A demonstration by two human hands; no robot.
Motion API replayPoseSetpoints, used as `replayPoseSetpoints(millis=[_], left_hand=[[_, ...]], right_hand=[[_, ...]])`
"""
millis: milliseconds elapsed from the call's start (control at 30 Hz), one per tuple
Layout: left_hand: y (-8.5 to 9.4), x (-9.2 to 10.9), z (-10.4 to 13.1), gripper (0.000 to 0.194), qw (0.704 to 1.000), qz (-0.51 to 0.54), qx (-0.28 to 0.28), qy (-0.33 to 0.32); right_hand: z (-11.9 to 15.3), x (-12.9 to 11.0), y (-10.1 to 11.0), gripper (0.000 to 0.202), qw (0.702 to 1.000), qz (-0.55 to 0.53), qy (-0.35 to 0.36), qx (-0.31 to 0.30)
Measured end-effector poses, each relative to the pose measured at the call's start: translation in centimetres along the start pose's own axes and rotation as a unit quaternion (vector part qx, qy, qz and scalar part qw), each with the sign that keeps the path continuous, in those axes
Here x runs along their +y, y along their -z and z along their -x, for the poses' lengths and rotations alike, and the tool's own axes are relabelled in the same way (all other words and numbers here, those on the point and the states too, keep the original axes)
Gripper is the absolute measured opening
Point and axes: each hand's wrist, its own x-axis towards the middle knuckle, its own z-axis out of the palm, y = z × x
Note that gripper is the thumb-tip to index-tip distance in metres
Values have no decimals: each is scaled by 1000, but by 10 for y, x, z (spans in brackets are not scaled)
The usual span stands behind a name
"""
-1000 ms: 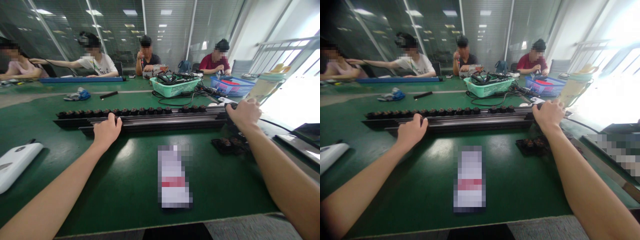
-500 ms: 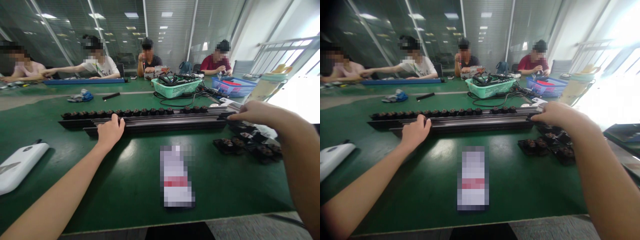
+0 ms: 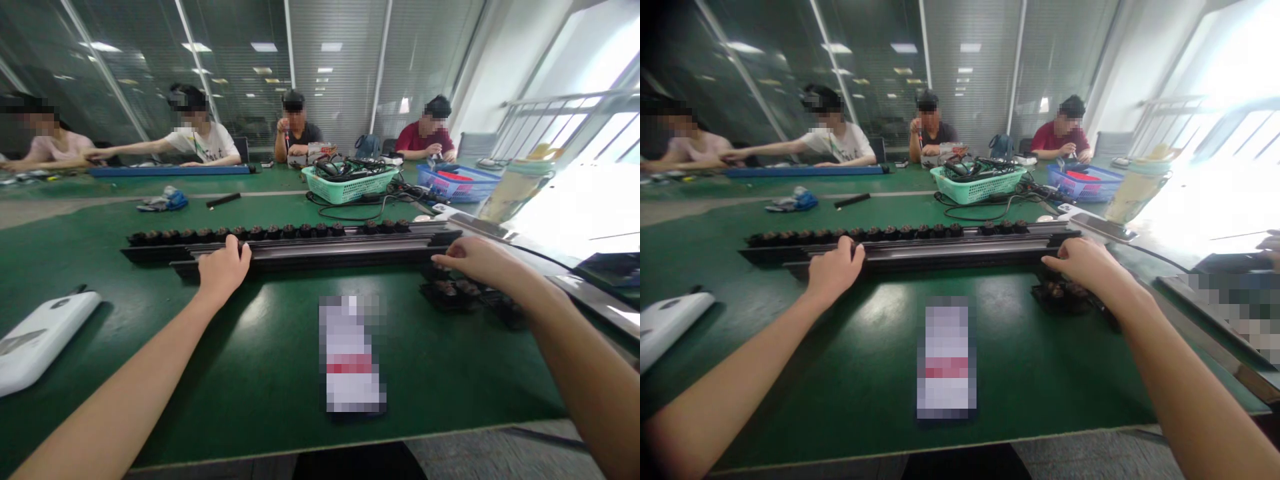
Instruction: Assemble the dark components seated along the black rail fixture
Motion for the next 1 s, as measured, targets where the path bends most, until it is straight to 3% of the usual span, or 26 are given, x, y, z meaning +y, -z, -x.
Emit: replayPoseSetpoints(millis=[133, 300, 433, 567, 767, 867, 1000], left_hand=[[0, -1, -1, 59, 1000, 1, 3, 0], [2, -3, 0, 57, 1000, 6, 7, 4], [3, -6, 0, 57, 999, -1, 28, -21], [1, -10, -1, 58, 999, -2, 41, -30], [-1, -13, -4, 57, 999, 24, 29, -17], [-4, -13, -5, 57, 999, 30, 33, -8], [-6, -13, -5, 56, 999, 38, 35, -9]], right_hand=[[8, -29, 20, 34, 995, -48, 45, 72], [7, -85, 38, 31, 988, -99, 99, 64], [-13, -134, 30, 26, 980, -133, 145, 21], [-34, -166, 5, 22, 976, -160, 147, 20], [-35, -168, -31, 30, 965, -181, 183, 53], [-31, -162, -37, 31, 963, -159, 208, 64], [-24, -161, -36, 30, 975, -119, 174, 67]])
